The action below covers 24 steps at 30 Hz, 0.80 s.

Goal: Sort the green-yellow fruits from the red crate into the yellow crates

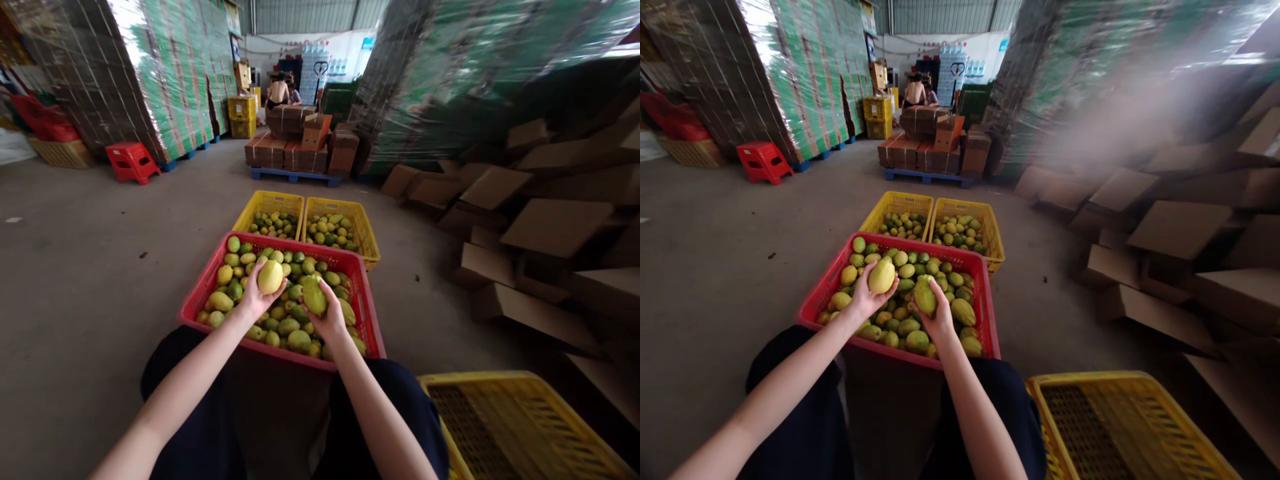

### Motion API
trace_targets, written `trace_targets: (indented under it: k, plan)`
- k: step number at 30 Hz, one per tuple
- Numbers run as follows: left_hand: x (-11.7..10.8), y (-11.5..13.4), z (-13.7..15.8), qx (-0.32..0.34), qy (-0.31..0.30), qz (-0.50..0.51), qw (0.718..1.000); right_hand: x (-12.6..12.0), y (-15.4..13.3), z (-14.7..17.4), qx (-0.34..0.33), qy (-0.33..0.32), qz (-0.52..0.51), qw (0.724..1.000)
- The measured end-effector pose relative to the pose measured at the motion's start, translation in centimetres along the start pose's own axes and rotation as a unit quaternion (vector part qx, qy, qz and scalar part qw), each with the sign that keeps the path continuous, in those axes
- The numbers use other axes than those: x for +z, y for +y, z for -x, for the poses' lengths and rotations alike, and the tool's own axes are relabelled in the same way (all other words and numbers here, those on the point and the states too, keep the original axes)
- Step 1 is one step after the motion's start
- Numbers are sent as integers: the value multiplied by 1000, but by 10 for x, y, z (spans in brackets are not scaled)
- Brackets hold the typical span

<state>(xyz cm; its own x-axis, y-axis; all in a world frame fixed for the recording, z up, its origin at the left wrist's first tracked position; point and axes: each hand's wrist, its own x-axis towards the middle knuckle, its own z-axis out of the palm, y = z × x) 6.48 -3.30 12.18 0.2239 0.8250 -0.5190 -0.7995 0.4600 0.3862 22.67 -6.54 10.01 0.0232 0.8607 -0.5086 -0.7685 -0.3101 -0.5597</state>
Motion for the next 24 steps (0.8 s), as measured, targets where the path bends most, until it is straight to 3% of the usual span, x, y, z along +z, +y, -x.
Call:
trace_targets:
  k: [3,10,15,18,21,23,24]
  plan:
    - [-6,1,-4,-20,-38,4,999,1,1,-1,6,-11,3,1000]
    - [-6,0,-8,-9,-46,-2,999,3,1,0,-3,32,-5,999]
    - [-4,1,-5,-6,-70,10,997,-4,6,-7,-16,-36,27,999]
    - [-4,2,-3,-9,-47,5,999,-5,9,-9,-93,-82,61,990]
    - [-4,4,-1,66,-67,-68,993,-4,8,-5,-218,-80,108,967]
    - [-4,5,2,146,-105,-132,975,-5,5,1,-326,-61,182,926]
    - [-3,4,4,179,-121,-157,963,-6,4,4,-387,-53,229,892]
